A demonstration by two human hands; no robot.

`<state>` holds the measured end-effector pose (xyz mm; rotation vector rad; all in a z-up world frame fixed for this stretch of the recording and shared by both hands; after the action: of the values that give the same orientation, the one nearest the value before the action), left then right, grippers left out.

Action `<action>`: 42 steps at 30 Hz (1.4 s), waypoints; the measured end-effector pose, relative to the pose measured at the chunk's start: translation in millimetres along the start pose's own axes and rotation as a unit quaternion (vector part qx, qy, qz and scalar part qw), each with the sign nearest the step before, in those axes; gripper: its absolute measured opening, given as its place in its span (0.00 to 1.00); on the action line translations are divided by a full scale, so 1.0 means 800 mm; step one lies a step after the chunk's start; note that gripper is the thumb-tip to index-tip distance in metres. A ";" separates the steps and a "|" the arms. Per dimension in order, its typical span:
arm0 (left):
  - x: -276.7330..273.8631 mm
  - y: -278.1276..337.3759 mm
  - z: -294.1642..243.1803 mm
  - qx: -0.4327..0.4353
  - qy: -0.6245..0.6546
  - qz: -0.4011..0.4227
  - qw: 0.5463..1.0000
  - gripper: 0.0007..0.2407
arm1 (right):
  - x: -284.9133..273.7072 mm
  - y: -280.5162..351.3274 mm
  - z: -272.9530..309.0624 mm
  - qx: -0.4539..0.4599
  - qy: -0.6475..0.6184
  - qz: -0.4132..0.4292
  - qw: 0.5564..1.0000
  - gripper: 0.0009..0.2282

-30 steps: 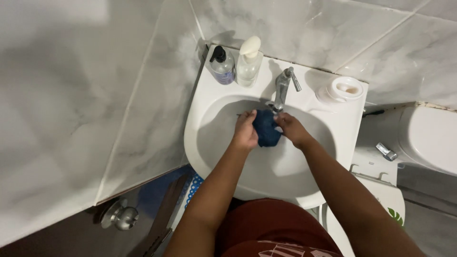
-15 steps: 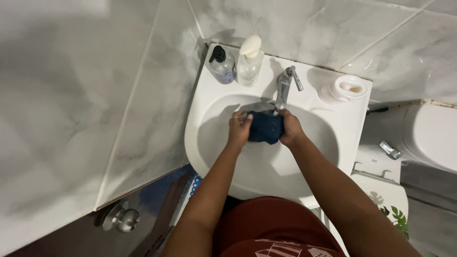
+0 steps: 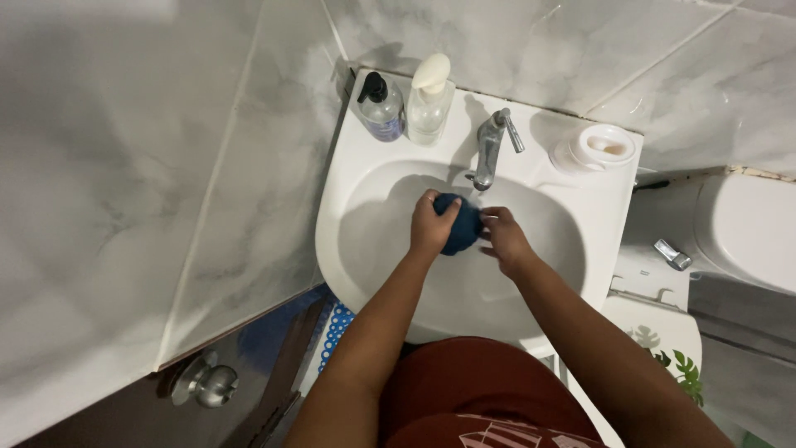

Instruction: The person cleans a bathroom by wiping the toilet tank and seat with a blue cloth. They move several potted plants from the tank to the seat, wipe the surfaces, rinse the cloth in the sink, and then return the plants to the tank.

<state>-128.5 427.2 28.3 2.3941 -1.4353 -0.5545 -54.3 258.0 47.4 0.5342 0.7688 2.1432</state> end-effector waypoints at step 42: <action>-0.012 0.063 -0.143 0.270 -0.192 0.006 0.944 0.13 | 0.015 0.131 0.184 -0.185 0.057 0.007 0.981 0.21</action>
<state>-118.2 418.5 153.4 2.7967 -1.9794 -0.7343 -30.4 264.7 226.5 0.2242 0.4091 2.2736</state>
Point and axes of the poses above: each hand's wrist, its own y-axis away from the middle knuckle, its own x-axis out of the palm, z = x × y, the point moved 8 cm from there along -y, towards the middle knuckle, and after that the axes turned 11 degrees about z, right-handed, at the moved point
